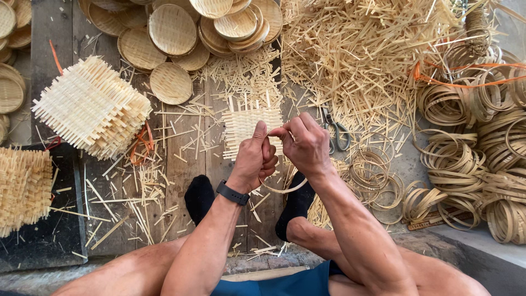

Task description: The person weaves bamboo strips into a basket base, using shears to trim the edges and a wooden mold to shape the structure.

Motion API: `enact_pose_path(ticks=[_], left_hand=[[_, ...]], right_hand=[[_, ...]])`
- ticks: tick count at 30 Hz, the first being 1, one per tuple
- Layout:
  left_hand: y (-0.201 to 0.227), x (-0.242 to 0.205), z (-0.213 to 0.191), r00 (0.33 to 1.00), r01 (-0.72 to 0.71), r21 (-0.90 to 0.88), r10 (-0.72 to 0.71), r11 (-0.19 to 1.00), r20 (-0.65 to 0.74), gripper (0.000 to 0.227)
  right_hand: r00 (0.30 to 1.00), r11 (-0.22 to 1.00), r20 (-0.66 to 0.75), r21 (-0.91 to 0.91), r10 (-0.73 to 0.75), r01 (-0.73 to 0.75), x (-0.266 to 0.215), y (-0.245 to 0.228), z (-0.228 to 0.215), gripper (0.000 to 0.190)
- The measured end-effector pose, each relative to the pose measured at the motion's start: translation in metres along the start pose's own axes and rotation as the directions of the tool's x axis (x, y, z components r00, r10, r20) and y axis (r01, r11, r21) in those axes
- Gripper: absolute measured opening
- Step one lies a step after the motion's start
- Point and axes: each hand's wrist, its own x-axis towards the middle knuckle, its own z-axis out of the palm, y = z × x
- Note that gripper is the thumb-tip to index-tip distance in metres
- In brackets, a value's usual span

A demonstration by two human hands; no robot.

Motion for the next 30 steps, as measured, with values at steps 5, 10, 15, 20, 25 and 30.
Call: enact_pose_path(ticks=[5, 10, 15, 20, 25, 30], left_hand=[[0.001, 0.003, -0.006, 0.997, 0.036, 0.054, -0.032, 0.998, -0.074, 0.061], [-0.001, 0.007, -0.02, 1.0, -0.022, -0.066, 0.021, 0.998, -0.019, 0.063], [-0.007, 0.013, -0.026, 1.0, -0.008, -0.03, 0.007, 1.0, -0.008, 0.061], [0.012, 0.013, -0.044, 0.978, -0.185, -0.134, 0.169, 0.973, -0.121, 0.057], [0.018, 0.018, -0.048, 0.985, -0.131, -0.033, 0.126, 0.991, -0.114, 0.051], [0.008, 0.025, -0.048, 0.992, -0.018, -0.117, 0.003, 0.993, -0.125, 0.044]], right_hand=[[1.0, 0.997, -0.003, 0.075, 0.026, -0.025, -0.003, 0.003, 0.004, 0.03], [0.988, 0.986, 0.013, 0.05, 0.156, -0.156, -0.005, 0.012, 0.013, 0.033], [0.979, 0.976, -0.002, 0.07, 0.206, -0.205, -0.012, 0.017, 0.018, 0.03], [0.524, 0.104, 0.613, 0.587, 0.591, -0.803, 0.003, 0.029, 0.004, 0.029], [0.455, -0.326, 0.785, 0.599, 0.421, -0.732, -0.007, 0.033, 0.009, 0.039], [0.391, -0.4, 0.801, 0.575, 0.453, -0.714, -0.02, 0.044, 0.037, 0.042]])
